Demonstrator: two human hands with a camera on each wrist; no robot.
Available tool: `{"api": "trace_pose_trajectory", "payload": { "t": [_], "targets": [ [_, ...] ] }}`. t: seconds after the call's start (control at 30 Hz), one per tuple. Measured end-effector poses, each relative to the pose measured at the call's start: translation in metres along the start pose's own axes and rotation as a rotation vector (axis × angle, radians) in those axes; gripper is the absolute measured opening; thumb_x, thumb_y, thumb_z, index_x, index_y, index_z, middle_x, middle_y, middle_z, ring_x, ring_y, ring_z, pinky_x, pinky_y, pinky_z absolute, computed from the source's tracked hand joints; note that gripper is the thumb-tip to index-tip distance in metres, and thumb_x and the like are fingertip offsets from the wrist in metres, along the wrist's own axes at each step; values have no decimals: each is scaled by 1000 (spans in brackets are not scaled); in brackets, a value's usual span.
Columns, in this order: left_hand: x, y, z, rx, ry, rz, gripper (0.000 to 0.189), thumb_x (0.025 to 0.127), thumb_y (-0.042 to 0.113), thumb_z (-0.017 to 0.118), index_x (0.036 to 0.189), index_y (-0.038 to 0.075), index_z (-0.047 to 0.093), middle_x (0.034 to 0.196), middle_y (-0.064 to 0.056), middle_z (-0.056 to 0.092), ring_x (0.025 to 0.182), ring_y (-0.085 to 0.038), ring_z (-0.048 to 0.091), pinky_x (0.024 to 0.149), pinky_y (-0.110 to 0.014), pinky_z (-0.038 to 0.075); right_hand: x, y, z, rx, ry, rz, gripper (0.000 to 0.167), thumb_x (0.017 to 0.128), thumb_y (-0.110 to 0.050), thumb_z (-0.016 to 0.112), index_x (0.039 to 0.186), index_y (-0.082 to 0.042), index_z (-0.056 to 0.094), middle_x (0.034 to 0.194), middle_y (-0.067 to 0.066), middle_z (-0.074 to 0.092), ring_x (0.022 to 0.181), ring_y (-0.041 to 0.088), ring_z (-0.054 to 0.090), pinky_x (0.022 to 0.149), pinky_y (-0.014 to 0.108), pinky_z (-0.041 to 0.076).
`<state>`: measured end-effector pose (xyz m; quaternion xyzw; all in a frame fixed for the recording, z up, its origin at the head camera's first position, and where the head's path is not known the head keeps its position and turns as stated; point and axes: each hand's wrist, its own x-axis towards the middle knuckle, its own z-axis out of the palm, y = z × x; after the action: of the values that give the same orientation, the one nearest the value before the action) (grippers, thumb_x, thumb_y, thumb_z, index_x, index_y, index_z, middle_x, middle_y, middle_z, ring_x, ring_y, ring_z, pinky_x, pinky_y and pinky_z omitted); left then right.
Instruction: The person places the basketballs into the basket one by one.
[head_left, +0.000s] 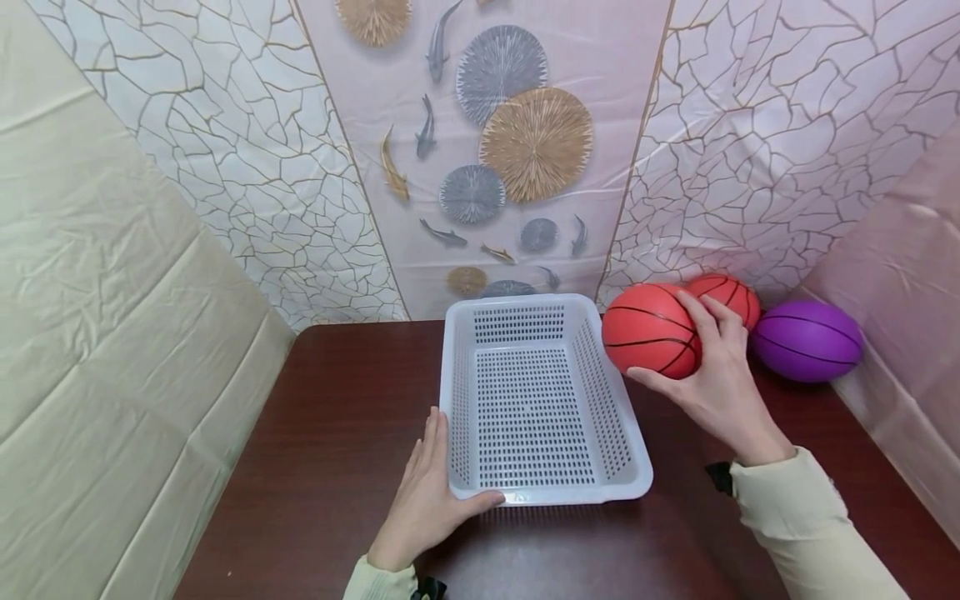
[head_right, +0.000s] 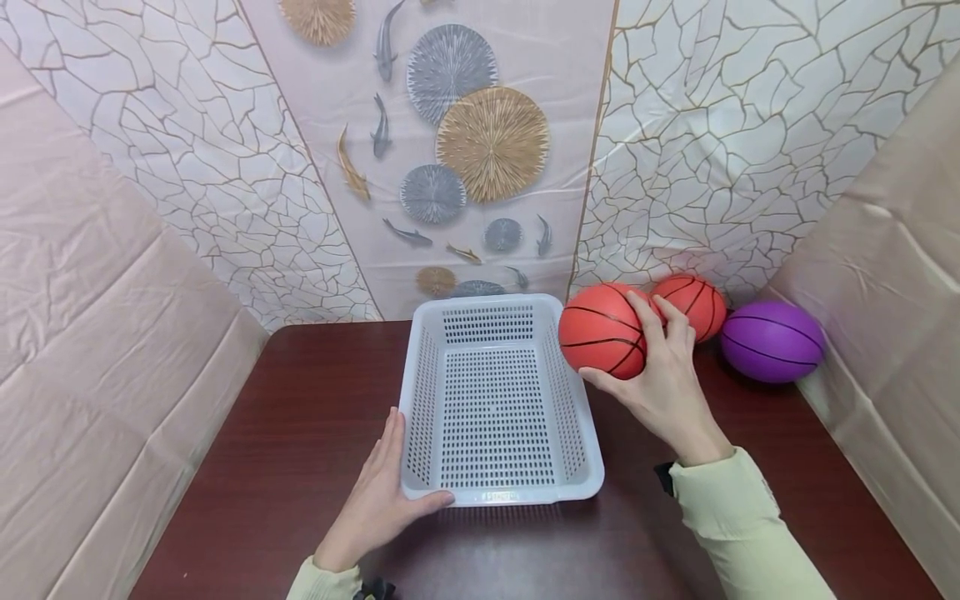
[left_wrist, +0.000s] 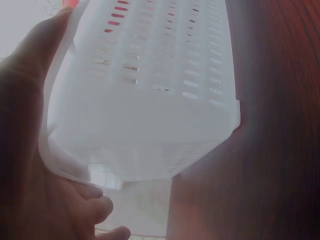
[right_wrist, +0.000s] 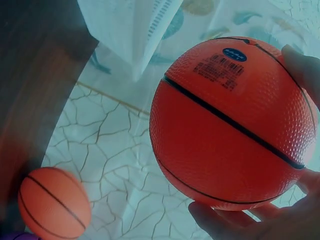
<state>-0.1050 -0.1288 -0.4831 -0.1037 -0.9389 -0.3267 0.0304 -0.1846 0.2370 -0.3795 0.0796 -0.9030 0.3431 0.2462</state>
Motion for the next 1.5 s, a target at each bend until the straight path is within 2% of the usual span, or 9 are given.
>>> {"api": "trace_pose_trajectory", "payload": {
  "t": [0.47, 0.77, 1.0, 1.5],
  "targets": [
    [1, 0, 0, 3, -3, -7, 134, 63, 84, 62, 156, 7, 3, 162, -7, -4, 147, -21, 7, 118, -47, 15, 26, -18, 27, 25, -80, -48, 111, 60, -37, 93, 152, -30, 32, 147, 18, 27, 133, 37, 25, 89, 69, 41],
    [-1, 0, -1, -2, -3, 0, 134, 63, 84, 62, 156, 6, 4, 162, -7, -4, 147, -20, 6, 118, -47, 14, 38, -21, 46, 12, -169, -67, 110, 63, -40, 91, 153, -28, 29, 148, 19, 25, 130, 41, 28, 89, 68, 43],
    [1, -1, -2, 4, 4, 15, 134, 64, 84, 62, 156, 6, 3, 162, -8, -4, 147, -24, 9, 117, -50, 16, 43, -23, 58, -6, -228, -108, 109, 63, -37, 92, 152, -24, 31, 148, 17, 25, 129, 41, 31, 89, 66, 45],
    [0, -1, -2, -8, 3, 5, 134, 64, 83, 63, 157, 8, 3, 162, -6, -3, 147, -23, 10, 118, -49, 16, 52, -20, 86, -20, -306, -84, 106, 64, -40, 90, 151, -26, 30, 148, 16, 23, 132, 38, 26, 88, 65, 47]
  ]
}}
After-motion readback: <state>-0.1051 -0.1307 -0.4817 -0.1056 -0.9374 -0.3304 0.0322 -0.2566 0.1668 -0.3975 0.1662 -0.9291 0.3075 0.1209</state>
